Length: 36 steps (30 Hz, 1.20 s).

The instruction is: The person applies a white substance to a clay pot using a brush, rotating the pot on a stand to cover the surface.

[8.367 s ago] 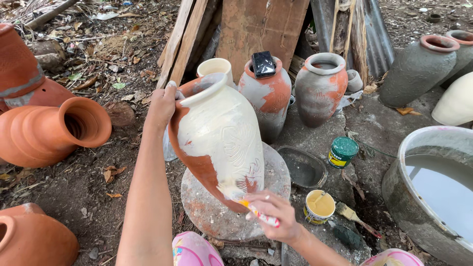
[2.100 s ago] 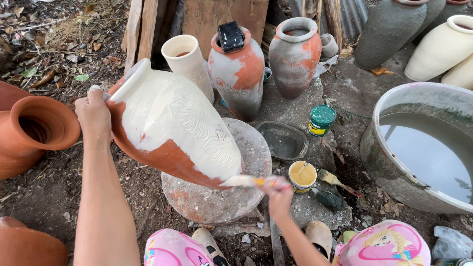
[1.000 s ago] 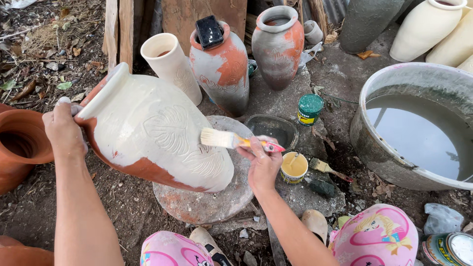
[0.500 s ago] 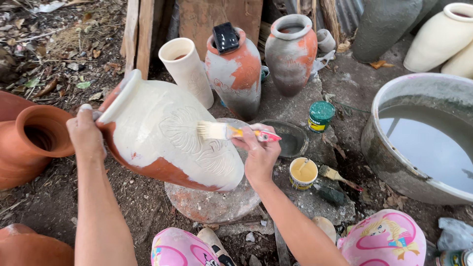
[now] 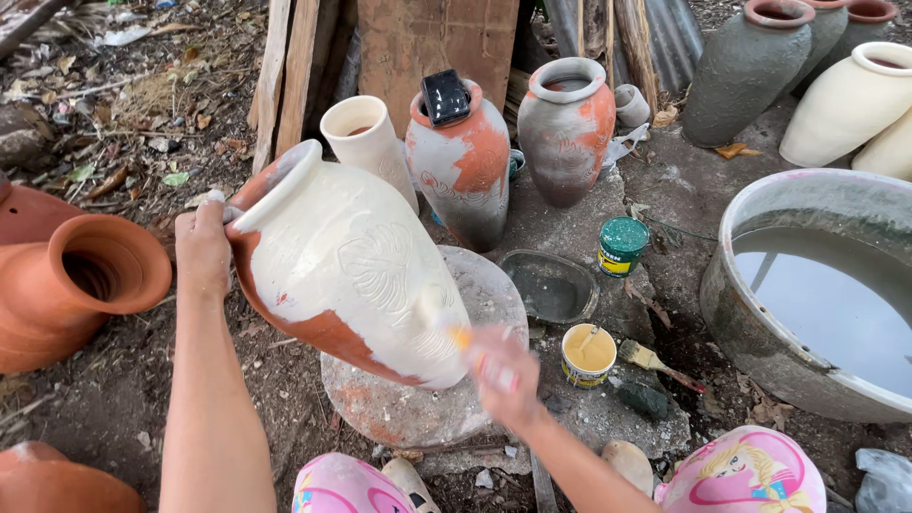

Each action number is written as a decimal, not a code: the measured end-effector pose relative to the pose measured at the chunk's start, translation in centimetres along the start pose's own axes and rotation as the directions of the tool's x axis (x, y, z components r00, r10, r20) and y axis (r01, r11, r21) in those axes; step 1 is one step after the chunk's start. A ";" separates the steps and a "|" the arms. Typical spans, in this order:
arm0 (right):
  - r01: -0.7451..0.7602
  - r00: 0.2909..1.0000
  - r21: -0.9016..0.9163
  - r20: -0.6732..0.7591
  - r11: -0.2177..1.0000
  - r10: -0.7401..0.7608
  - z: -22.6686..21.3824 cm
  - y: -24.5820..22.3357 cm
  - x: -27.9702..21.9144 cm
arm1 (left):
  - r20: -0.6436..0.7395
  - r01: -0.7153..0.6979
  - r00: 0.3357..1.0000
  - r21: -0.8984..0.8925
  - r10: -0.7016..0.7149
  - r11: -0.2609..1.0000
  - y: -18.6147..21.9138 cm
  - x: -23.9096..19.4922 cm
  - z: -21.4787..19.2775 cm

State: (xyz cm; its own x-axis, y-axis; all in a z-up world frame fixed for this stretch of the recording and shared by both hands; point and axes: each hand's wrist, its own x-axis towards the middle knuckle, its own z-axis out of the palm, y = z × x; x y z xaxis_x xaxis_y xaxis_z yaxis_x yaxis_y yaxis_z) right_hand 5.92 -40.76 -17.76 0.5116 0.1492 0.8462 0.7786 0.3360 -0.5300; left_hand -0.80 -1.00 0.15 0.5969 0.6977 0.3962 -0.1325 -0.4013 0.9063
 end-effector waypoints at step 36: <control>-0.328 0.944 0.207 0.106 0.922 0.312 -5.5 1.2 -1.4 | 0.128 0.042 0.992 -0.201 -0.016 0.979 -1.0 2.7 0.1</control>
State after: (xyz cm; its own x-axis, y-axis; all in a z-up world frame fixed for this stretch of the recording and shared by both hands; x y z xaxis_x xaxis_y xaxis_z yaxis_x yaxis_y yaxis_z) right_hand 8.08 -45.68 -19.90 0.6874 0.3445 0.6394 0.4743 0.4537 -0.7544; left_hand 1.04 1.18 0.25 0.6949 0.6226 0.3597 -0.2638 -0.2445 0.9331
